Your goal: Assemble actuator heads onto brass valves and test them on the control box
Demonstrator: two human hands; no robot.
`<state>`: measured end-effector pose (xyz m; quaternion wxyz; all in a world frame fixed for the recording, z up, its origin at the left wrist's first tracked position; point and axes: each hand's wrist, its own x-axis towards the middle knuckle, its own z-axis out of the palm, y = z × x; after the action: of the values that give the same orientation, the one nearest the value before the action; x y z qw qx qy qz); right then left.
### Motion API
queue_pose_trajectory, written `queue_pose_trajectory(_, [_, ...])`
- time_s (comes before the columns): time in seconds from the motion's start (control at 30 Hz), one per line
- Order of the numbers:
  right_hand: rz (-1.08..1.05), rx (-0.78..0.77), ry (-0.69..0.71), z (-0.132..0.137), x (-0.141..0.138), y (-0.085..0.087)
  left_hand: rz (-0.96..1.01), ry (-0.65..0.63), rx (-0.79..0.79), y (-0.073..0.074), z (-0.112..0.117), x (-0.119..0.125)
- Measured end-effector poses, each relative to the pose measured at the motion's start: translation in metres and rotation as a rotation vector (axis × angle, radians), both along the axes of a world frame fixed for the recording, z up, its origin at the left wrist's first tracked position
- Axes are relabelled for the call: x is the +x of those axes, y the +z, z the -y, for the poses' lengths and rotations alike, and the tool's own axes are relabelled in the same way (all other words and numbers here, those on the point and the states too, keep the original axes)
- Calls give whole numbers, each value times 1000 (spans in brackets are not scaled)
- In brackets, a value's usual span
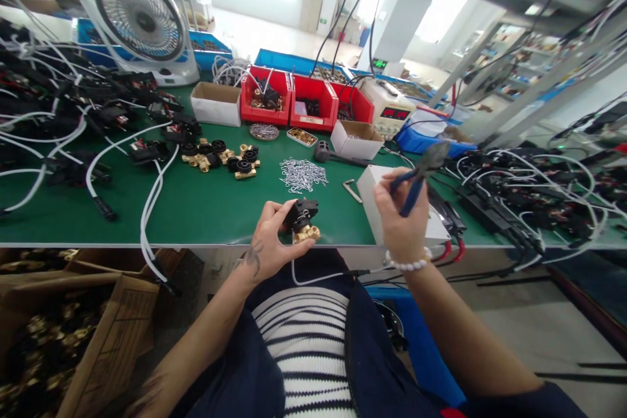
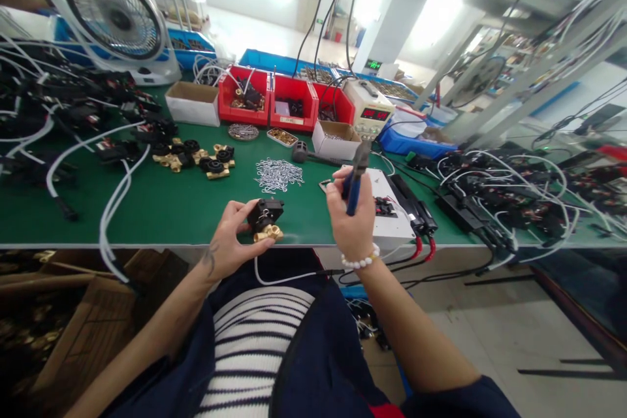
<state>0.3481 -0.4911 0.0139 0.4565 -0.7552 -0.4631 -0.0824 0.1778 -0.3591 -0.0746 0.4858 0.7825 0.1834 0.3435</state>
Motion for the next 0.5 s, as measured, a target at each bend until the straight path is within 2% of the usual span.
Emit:
queue_pose_trajectory(0.1, [10, -427, 232, 0, 1, -3, -9, -5, 10, 1, 0, 0])
queue_pose_trajectory(0.13, [21, -492, 275, 1, 3, -1, -12, -6, 13, 2, 0, 0])
queue_pose_trajectory(0.17, [29, -466, 265, 2, 4, 1, -14, -8, 15, 3, 0, 0])
queue_pose_trajectory(0.3, [12, 3, -12, 3, 3, 1, -21, -17, 22, 5, 0, 0])
queue_pose_trajectory(0.33, [10, 25, -33, 3, 1, -2, -22, -18, 23, 5, 0, 0])
queue_pose_trajectory(0.37, [21, -48, -4, 3, 0, -5, -23, -20, 24, 5, 0, 0])
queue_pose_trajectory(0.47, [106, -533, 229, 3, -2, -8, -25, -22, 24, 5, 0, 1])
queue_pose_trajectory(0.5, [126, -618, 286, 3, -2, -6, -24, -22, 23, 4, 0, 1])
